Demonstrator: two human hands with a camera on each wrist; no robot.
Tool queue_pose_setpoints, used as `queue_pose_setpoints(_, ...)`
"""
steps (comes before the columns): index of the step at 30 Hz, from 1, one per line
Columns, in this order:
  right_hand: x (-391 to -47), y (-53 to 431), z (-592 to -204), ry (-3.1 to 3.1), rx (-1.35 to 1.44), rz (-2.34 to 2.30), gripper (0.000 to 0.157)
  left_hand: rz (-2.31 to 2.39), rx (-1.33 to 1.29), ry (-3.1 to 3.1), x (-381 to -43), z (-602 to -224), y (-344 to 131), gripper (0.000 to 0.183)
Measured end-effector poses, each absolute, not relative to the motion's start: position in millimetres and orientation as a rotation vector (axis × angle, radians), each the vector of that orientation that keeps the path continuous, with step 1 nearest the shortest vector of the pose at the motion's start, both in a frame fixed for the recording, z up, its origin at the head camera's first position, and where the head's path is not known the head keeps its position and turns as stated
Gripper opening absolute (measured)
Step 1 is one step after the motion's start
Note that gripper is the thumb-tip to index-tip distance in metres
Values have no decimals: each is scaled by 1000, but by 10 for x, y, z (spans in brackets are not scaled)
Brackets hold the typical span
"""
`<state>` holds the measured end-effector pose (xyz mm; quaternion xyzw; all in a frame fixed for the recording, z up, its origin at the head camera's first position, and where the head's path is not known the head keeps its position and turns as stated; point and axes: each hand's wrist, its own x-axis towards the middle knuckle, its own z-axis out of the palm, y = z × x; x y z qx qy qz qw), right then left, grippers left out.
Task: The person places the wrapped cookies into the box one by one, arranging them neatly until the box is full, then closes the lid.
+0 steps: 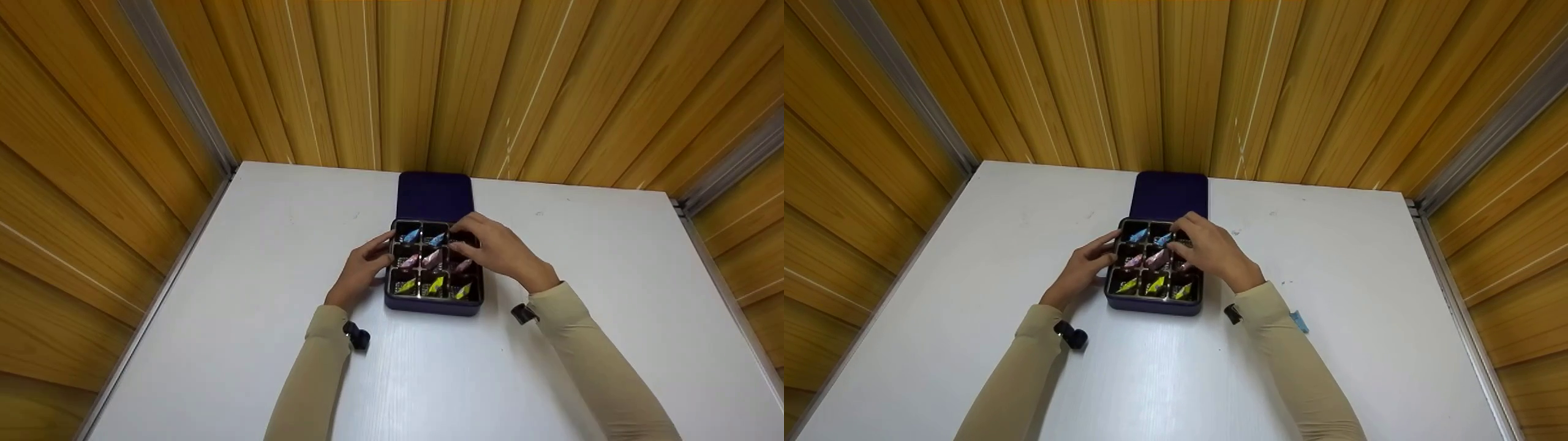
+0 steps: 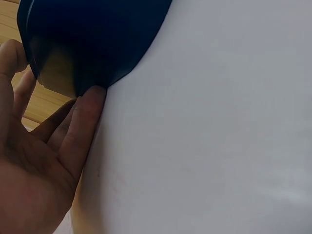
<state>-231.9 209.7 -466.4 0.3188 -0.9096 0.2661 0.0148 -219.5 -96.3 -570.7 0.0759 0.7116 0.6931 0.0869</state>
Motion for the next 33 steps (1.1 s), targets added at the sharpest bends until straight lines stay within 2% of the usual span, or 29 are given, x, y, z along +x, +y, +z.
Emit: queue_pose_setpoints(33, -1800, 2536, -4858, -2739, 756, 801, 31, 2056, 236, 2142, -2181, -5692, -967, 59)
